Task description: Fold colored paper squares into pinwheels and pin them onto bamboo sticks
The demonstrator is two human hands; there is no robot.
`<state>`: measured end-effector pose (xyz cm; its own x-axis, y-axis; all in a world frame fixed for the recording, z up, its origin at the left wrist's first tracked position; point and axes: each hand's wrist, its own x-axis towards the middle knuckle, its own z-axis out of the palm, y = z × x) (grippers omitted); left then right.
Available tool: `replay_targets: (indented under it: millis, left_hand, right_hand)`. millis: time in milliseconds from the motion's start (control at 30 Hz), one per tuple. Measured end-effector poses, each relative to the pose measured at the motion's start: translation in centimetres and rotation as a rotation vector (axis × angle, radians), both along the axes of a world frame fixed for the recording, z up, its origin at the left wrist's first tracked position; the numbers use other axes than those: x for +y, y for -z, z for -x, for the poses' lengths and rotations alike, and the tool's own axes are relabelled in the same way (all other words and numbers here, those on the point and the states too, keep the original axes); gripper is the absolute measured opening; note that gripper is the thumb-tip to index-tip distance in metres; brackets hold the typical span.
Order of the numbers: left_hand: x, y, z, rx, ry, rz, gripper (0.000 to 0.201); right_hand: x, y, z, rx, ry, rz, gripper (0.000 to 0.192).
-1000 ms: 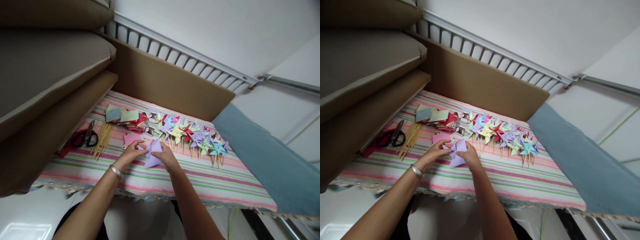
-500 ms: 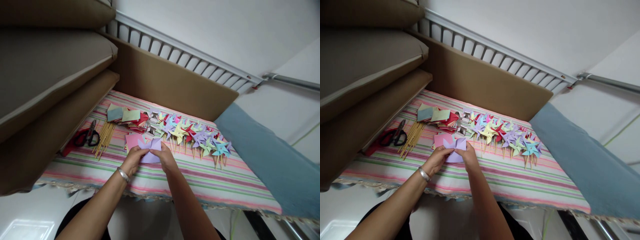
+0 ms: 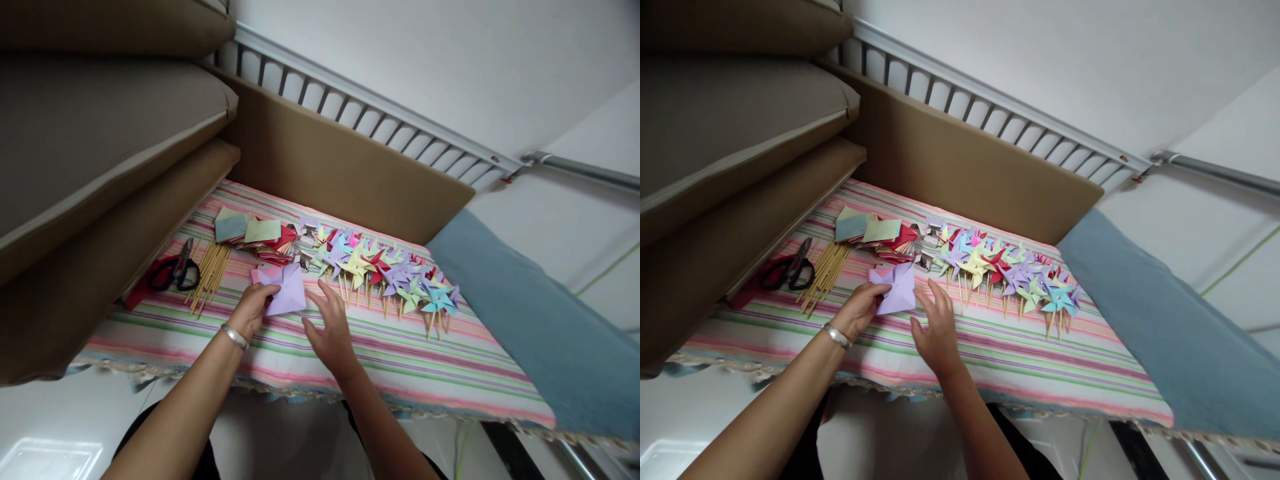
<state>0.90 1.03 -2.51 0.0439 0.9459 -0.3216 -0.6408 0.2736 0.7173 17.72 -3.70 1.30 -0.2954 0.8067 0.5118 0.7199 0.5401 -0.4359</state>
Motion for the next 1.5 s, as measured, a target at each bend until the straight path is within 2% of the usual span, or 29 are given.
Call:
replay_targets:
  millis: [100,267,400,633,833,1033,1200,1500]
  left_hand:
    - [0.1,0.2,0.0,-0.013,0.016,0.004,0.023]
    - [0.1,0.7,-0.2,-0.003,0.04,0.012,0.023]
    - [0.0,0.6,-0.2,0.04,0.021,0.014,0.02]
    - [-0.4,-0.5,-0.3,0.105,0.035,-0.008,0.024]
    - [-0.6,-0.6,-0.5,0.174,0.065,-0.023,0.022]
    - [-0.8,-0.3,-0.9,0.214,0.117,-0.036,0.02]
    - [-0.8,-0.1,-1.3,0.213,0.143,-0.053,0.022]
    - [-0.8,0.0,-1.1,0.196,0.204,-0.063,0.024]
  right_hand:
    - [-0.8,1.1,0.0,-0.112,-0.018,-0.053,0.04]
    - [0.0,2.0,0.6,-0.096,0.017,-0.121,0.021]
    - [0.5,1.8,0.6,-0.103,-0.01,-0.14,0.013]
    - [0.9,0.6,-0.1,-0.13,-0.063,-0.149,0.013]
    - [1.7,-0.3,0.0,-0.02,-0.043,0.019,0.007]
    - [2.3,0.5,0.7,0.158,0.091,0.217,0.004]
    - [2.6,0.9,1.6,0.214,0.147,0.273,0.006]
    - [2.8,0.6,1.9,0.245,0.186,0.292,0.001]
